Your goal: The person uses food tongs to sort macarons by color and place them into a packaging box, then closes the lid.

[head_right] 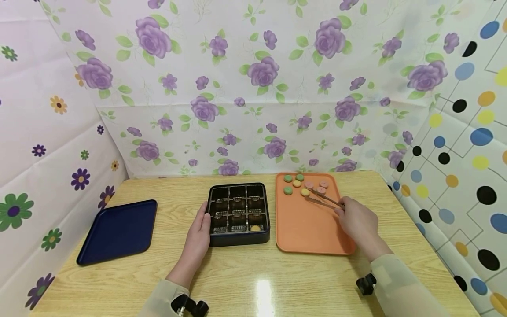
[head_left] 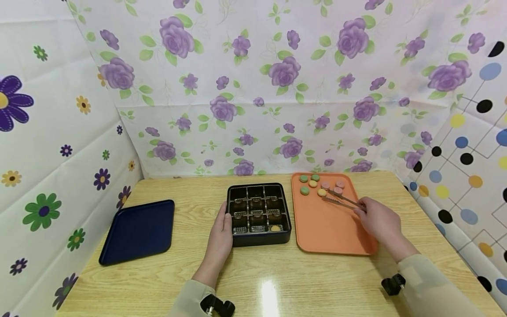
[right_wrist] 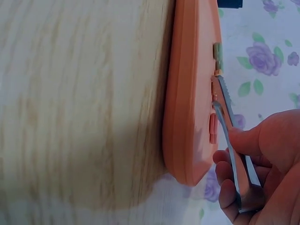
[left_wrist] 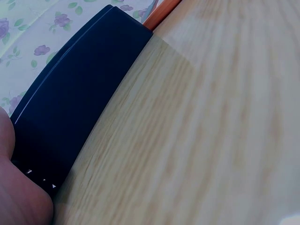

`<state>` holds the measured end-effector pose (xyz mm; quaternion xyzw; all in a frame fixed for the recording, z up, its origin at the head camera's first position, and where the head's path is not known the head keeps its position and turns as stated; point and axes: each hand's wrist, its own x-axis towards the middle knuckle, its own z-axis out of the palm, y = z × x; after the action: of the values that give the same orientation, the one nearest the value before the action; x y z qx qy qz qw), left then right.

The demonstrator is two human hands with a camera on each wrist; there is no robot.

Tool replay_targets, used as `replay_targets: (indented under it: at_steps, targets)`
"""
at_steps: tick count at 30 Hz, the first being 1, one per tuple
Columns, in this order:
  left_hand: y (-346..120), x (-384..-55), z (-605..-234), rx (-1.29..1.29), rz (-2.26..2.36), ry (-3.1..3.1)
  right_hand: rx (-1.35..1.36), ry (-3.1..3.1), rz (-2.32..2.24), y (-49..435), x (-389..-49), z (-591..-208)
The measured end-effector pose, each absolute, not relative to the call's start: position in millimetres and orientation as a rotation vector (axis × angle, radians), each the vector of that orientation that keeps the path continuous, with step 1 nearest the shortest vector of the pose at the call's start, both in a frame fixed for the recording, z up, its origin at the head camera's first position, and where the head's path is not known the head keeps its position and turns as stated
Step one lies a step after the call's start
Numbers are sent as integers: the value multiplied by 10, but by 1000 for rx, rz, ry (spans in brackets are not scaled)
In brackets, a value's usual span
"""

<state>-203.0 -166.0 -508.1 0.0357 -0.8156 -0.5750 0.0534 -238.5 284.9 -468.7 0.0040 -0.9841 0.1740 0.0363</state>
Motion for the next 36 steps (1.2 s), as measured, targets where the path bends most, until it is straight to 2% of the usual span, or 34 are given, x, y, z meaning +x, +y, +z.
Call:
replay_targets:
  at_steps: [36]
  targets:
    - [-1659, -2026, -5094, 97, -1737, -2468, 8, -3005, 527, 2720, -2529, -4719]
